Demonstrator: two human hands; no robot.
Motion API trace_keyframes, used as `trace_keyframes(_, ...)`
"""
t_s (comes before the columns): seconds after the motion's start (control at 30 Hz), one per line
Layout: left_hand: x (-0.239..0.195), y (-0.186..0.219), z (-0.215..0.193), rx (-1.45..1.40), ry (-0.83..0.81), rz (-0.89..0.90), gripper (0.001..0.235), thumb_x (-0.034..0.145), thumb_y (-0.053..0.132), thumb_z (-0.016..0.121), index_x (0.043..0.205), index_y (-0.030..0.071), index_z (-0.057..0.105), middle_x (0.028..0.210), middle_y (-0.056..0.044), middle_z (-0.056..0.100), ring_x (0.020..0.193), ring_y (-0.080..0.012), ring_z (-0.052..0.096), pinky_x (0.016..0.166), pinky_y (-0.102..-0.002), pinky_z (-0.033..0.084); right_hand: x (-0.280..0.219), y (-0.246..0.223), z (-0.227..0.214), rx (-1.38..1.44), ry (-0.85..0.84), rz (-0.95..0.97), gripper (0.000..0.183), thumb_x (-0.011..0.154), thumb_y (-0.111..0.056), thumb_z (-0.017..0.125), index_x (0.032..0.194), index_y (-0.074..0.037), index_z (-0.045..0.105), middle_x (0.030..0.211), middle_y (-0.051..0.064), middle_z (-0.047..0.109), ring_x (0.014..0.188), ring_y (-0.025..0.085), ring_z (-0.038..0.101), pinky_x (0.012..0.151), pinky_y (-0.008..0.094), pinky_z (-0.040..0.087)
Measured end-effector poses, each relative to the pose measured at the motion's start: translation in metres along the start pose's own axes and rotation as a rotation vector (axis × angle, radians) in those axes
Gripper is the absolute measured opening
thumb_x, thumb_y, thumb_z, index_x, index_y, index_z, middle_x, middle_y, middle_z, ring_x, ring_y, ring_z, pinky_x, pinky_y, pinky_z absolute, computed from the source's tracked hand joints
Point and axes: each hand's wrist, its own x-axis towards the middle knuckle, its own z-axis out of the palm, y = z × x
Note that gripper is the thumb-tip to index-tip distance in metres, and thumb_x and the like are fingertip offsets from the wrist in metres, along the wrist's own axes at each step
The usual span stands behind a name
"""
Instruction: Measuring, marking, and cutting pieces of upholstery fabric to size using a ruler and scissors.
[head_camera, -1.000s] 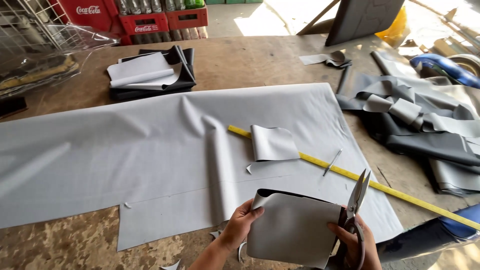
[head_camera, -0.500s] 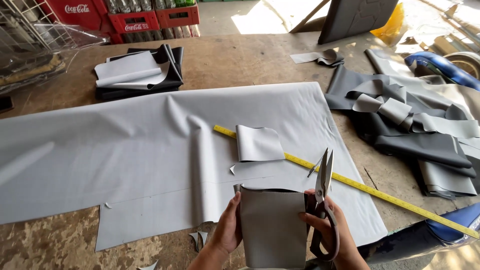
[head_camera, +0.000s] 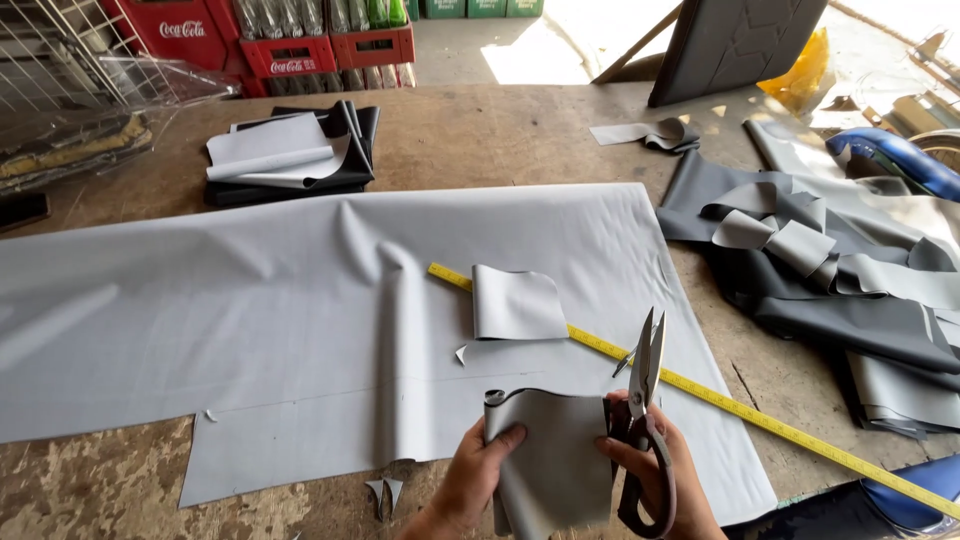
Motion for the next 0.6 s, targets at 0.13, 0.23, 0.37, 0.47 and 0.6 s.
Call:
trace_keyframes(0.13,0.007,-0.017,0.008,0.139,0.146,0.128,0.026,0.088,0.013,0.075,0.112,0.003,0.078,0.101,-0.008,0.08,0.095,-0.0177,0.068,0.085,-0.031,0.053,0.004,0.006,-0.001,-0.082,-0.027,0.002,0.05,0.074,0.007,0.079,0.122,-0.005,0.072,0.08,0.009,0.051,0.073,0.022,0.051,0.071,0.032,0.038)
trace_keyframes(0.23,0.007,-0.022,0.006,0.123,0.23,0.163,0.028,0.081,0.013,0.085,0.106,0.006,0.075,0.089,-0.008,0.079,0.085,-0.0178,0.068,0.077,-0.031,0.054,-0.003,-0.002,0.004,-0.141,-0.019,-0.017,0.041,0.076,0.003,0.079,0.115,-0.006,0.073,0.082,0.011,0.064,0.076,0.023,0.058,0.069,0.034,0.043)
trace_keyframes(0.37,0.013,-0.031,0.001,0.117,0.226,0.248,0.033,0.072,0.01,0.094,0.098,0.006,0.073,0.078,-0.007,0.076,0.075,-0.0178,0.066,0.068,-0.033,0.054,0.001,0.011,-0.001,-0.097,0.07,-0.058,0.044,0.077,0.0,0.083,0.119,-0.008,0.074,0.092,0.009,0.063,0.088,0.022,0.058,0.078,0.034,0.046)
trace_keyframes(0.47,0.007,-0.023,0.007,0.175,0.207,0.27,0.032,0.069,0.009,0.096,0.092,0.006,0.074,0.075,-0.006,0.076,0.074,-0.0175,0.066,0.066,-0.033,0.054,0.003,0.02,-0.005,-0.027,0.105,-0.121,0.045,0.077,0.005,0.083,0.12,-0.007,0.074,0.09,0.009,0.065,0.086,0.02,0.061,0.079,0.033,0.049)
trace_keyframes(0.6,0.003,-0.023,0.008,0.244,0.201,0.328,0.031,0.068,0.012,0.097,0.089,0.007,0.075,0.073,-0.005,0.077,0.072,-0.0173,0.067,0.064,-0.033,0.056,-0.002,0.027,-0.004,0.099,0.091,-0.401,0.05,0.079,0.01,0.076,0.124,-0.003,0.06,0.085,0.016,0.07,0.048,0.022,0.059,0.04,0.032,0.05)
